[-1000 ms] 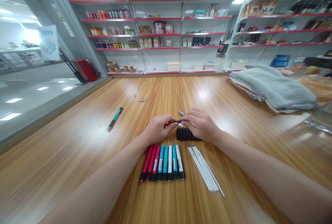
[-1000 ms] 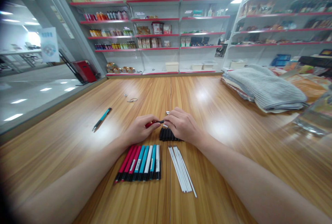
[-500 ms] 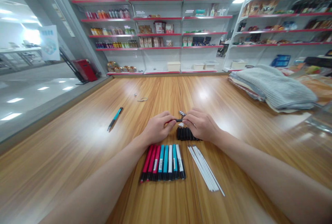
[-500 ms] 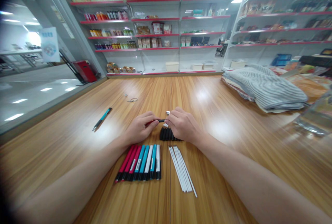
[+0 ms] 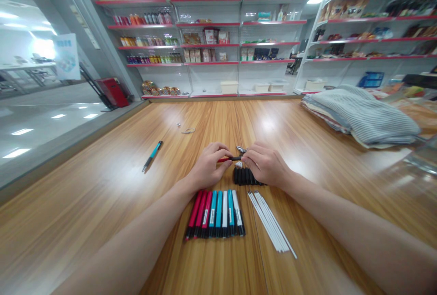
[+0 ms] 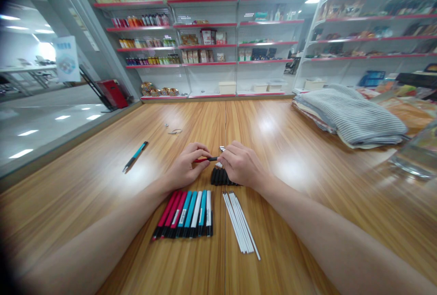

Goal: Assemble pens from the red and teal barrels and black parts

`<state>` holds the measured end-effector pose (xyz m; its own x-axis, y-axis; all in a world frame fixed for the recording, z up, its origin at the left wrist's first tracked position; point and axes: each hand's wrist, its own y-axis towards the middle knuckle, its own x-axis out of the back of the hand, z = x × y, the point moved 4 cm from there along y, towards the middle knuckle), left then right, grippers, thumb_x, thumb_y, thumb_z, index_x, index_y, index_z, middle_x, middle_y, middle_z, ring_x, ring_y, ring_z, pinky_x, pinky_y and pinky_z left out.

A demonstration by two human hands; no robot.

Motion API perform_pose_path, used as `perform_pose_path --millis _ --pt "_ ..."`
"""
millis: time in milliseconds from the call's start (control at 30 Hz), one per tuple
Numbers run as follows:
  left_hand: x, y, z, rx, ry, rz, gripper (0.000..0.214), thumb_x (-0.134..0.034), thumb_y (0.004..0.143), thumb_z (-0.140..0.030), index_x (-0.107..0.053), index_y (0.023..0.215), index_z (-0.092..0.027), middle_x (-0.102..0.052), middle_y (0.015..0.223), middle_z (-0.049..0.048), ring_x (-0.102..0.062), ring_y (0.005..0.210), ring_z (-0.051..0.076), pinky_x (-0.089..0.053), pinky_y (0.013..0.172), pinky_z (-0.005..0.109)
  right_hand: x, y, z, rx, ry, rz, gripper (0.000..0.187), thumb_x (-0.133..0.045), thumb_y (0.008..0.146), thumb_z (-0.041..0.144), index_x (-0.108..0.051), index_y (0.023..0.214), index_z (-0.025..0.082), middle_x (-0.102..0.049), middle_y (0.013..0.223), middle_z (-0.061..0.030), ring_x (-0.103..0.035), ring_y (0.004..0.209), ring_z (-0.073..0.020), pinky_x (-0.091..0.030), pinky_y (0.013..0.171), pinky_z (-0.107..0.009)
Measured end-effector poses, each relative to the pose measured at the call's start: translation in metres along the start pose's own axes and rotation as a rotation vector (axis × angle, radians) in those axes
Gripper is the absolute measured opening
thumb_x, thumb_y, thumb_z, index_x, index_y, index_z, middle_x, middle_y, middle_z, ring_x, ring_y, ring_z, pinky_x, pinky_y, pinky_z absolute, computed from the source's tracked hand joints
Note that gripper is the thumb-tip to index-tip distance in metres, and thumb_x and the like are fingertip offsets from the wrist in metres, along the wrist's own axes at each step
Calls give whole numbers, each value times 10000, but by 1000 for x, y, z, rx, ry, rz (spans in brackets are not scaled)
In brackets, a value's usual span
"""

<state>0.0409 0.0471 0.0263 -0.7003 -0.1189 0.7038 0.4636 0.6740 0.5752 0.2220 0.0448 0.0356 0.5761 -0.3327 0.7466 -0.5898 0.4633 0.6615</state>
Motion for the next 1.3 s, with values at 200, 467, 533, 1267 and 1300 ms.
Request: perform_pose_path --millis 200,467,533,1267,1300 --pt "1 0 0 6 55 -10 189 -532 893 -252 -664 1022 -213 -569 1112 79 -501 1064 221 -408 967 415 -1 0 0 -3 -30 26 207 -462 933 228 -570 769 164 -558 751 -67 -482 754 -177 -396 694 -322" --pt "2 1 0 8 79 -35 159 -563 881 -270 -658 990 -203 -580 1112 84 -491 1094 233 -399 980 433 1 1 1 14 -27 -1 205 -461 934 217 -568 767 164 -548 743 -63 -466 739 -173 -381 678 -318" --pt "2 1 1 9 99 -37 180 -541 892 -258 -670 1013 -221 -579 1132 81 -480 1110 236 -388 990 446 1 1 1 17 -21 -11 203 -463 933 215 -566 765 166 -545 739 -61 -464 734 -172 -380 675 -317" --pt "12 0 26 334 -174 -313 314 -500 903 -462 -626 968 -181 -647 870 46 -569 804 165 -448 719 285 11 -1 -10 -61 6 -152 304 -469 927 238 -487 628 190 -489 654 -43 -435 676 -174 -351 646 -332" --pt "12 -1 32 400 -278 -356 353 -453 918 -485 -619 946 -174 -634 814 36 -555 702 140 -432 627 254 12 -1 -12 -69 14 -177 312 -469 925 235 -472 616 192 -478 647 -41 -428 668 -173 -348 642 -332"
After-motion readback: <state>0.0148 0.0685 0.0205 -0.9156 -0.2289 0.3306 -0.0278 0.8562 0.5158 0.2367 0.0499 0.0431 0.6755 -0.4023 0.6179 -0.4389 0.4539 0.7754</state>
